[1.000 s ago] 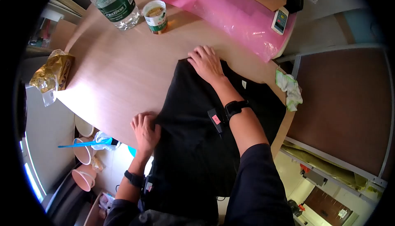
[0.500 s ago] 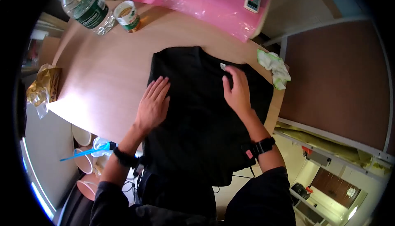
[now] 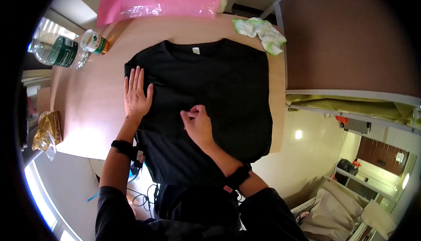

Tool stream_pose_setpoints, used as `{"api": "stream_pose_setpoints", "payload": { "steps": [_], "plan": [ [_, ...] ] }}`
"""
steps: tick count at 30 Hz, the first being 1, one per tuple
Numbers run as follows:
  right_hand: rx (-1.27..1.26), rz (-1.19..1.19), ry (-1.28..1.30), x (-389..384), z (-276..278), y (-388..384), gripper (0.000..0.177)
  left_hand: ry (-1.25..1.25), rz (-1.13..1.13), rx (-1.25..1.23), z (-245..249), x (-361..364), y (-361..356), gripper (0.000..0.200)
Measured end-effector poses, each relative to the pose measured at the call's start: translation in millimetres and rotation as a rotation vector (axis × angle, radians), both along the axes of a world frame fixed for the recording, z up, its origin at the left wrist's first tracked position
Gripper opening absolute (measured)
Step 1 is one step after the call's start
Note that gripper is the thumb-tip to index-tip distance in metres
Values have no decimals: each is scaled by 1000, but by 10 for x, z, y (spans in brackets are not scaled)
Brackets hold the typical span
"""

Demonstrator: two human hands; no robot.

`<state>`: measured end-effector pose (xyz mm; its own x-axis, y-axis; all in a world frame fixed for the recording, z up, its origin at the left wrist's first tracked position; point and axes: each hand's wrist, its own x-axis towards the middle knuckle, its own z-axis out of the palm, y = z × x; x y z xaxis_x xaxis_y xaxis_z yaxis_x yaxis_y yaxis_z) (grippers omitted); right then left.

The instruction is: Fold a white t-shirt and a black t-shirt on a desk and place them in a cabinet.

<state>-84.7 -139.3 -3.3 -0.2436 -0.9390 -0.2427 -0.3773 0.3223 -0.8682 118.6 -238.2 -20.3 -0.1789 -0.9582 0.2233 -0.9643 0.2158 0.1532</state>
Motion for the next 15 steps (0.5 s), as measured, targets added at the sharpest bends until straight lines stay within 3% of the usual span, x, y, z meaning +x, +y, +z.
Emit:
{"api": "stream_pose_setpoints", "payload": {
  "steps": [2,5,6,9,15],
  "plan": [
    [167,-144,-374,71,84,-19,31,-13,6,0,-2,-4,4,58],
    [172,-145,-304,189,26,-101,38,-21,15,51,13,-8,3,57],
    [193,-166,-402,227,-10,-168,51,-22,15,48,11,-6,2,57],
    [324,-278,-594,196,0,-181,51,-34,17,47,10,-7,9,57],
    [230,-312,-597,98,27,-45,43,-4,16,36,21,-8,9,57]
  ]
}}
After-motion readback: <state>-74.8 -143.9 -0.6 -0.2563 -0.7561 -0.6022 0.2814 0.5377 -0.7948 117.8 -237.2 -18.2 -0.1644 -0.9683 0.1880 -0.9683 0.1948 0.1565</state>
